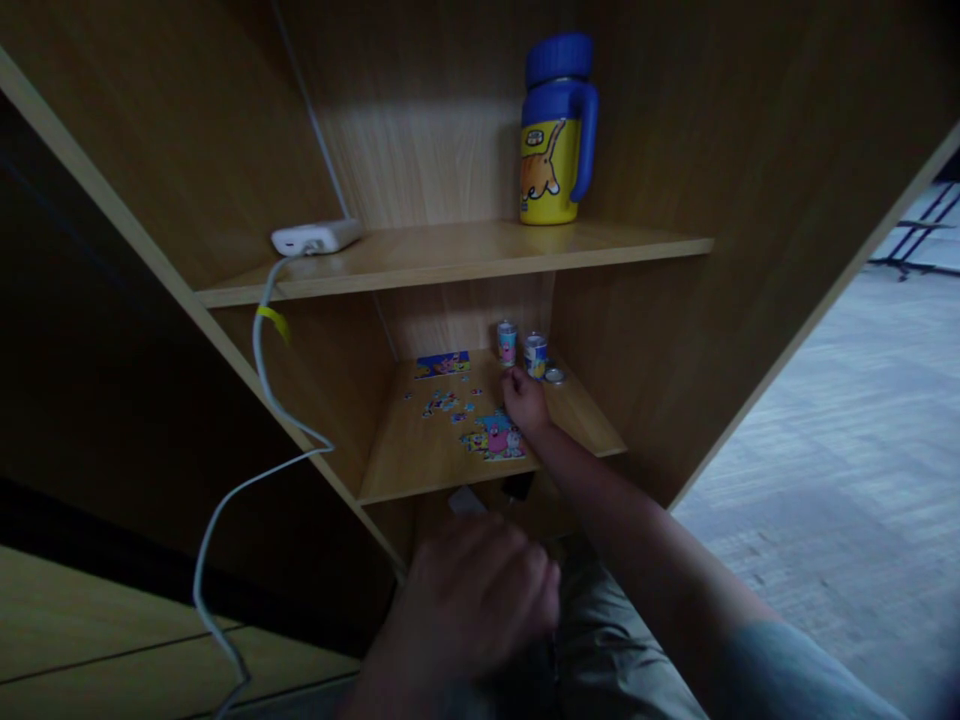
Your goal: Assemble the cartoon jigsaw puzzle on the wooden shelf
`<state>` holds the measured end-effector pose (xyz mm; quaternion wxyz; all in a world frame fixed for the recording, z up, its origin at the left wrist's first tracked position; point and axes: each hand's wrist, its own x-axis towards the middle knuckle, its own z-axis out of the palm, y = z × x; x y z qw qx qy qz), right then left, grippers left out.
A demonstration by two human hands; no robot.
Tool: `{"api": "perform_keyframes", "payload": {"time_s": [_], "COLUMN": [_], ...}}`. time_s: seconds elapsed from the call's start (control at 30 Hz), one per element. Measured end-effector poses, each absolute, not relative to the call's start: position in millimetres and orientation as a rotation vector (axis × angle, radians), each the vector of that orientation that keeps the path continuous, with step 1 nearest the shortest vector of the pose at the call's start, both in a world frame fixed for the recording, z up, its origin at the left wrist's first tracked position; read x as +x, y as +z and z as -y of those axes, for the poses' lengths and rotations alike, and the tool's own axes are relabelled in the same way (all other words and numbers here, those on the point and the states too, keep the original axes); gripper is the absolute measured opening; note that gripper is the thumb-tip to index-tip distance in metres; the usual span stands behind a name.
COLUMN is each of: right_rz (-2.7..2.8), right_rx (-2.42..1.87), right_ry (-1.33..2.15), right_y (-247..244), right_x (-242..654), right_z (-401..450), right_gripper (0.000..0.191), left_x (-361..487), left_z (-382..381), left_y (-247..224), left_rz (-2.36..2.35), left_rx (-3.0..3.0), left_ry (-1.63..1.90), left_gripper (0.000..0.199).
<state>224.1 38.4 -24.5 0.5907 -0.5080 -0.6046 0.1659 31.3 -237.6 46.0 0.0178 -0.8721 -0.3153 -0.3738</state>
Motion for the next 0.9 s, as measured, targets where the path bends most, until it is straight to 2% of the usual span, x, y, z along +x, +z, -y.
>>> {"api": "perform_keyframes", "payload": {"time_s": [0.1, 0.17, 0.33, 0.6, 0.9], "right_rz": [1.421, 1.435, 1.479, 1.523, 1.558], "right_rx": [-1.191, -1.194, -1.211, -1.200, -1.178], "right_ry": [0.380, 0.380, 0.382, 0.397, 0.400], "right_y": [-25, -26, -28, -30, -32], "right_x": [224, 223, 222, 222, 223], "right_z": [-38, -39, -41, -45, -47], "right_gripper": [0.023, 0.025, 0.025, 0.025, 0.023], "left_x": [29, 18, -10, -18, -20], "left_z": [137, 80, -5, -27, -30], "left_y": [42, 31, -4, -21, -16], "left_rz": [1.221, 1.414, 1.629, 1.687, 1.728], "left_rx": [-2.671, -2.605, -2.605, -2.641, -2.781], "left_ry": [-1.104, -1.085, -0.852, -0.855, -0.969], "left_gripper": [0.025, 0.024, 0.024, 0.029, 0.019]}}
